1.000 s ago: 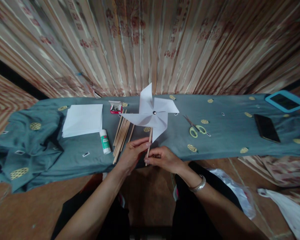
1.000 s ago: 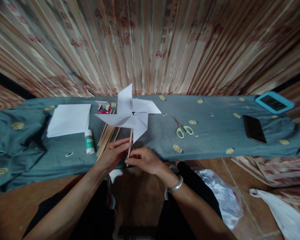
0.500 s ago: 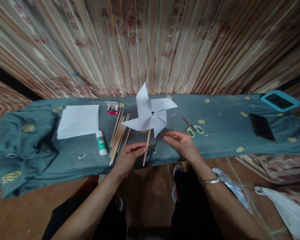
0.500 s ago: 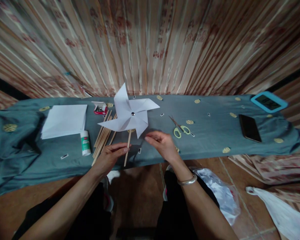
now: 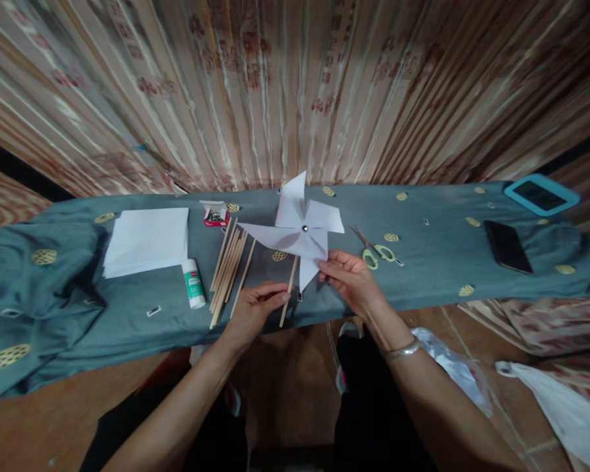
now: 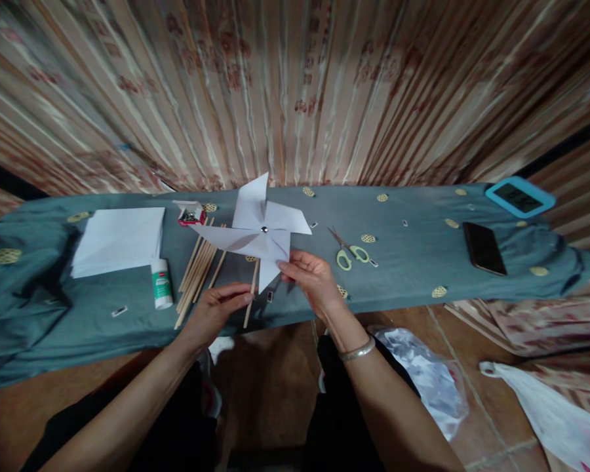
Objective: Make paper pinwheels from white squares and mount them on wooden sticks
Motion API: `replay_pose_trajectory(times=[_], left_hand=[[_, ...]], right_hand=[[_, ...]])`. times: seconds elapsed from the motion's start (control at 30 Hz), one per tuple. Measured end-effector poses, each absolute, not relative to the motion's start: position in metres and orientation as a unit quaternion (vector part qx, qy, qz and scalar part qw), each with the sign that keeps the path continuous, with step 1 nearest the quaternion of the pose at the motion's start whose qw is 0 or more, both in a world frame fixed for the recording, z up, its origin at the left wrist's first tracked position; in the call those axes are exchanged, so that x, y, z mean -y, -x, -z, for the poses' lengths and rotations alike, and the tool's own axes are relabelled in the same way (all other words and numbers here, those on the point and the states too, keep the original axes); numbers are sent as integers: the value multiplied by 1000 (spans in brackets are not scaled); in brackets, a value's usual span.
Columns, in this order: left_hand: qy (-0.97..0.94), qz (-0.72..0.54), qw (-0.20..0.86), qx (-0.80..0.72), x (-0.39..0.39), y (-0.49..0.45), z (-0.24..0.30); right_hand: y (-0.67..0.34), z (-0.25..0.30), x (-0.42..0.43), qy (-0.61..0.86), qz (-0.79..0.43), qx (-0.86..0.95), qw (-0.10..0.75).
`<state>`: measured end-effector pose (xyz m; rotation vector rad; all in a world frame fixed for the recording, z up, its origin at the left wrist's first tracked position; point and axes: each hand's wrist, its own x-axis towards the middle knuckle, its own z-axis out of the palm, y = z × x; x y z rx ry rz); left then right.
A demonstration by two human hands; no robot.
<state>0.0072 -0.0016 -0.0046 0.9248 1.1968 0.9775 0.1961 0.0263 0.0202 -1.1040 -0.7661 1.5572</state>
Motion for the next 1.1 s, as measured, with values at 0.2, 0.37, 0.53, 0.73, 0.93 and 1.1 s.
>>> replay_pose_trajectory(times=[0.2,0.37,0.53,0.73,0.93,1.1], left_hand=[[-394,-441,636,-496,1,-10,6],[-409,-441,614,-512,-1,-7,4],[-437,-423,602,-517,1,-4,3],[-464,-399,616,-496,2,-7,5],[-473,-396,616,-491,2,-8,4],[-463,-415,612,-489,1,-8,5]], right_hand=[[-179,-25,-15,432,-701,370,432],[-204,-40,-10,428,-663,509,345],[-241,-48,-17,473,-530,481,514],[-246,-40,-26,552,-318,501,586],[-236,-32,-28,552,-392,482,556],[-221,-33,-26,542,-497,419,532]])
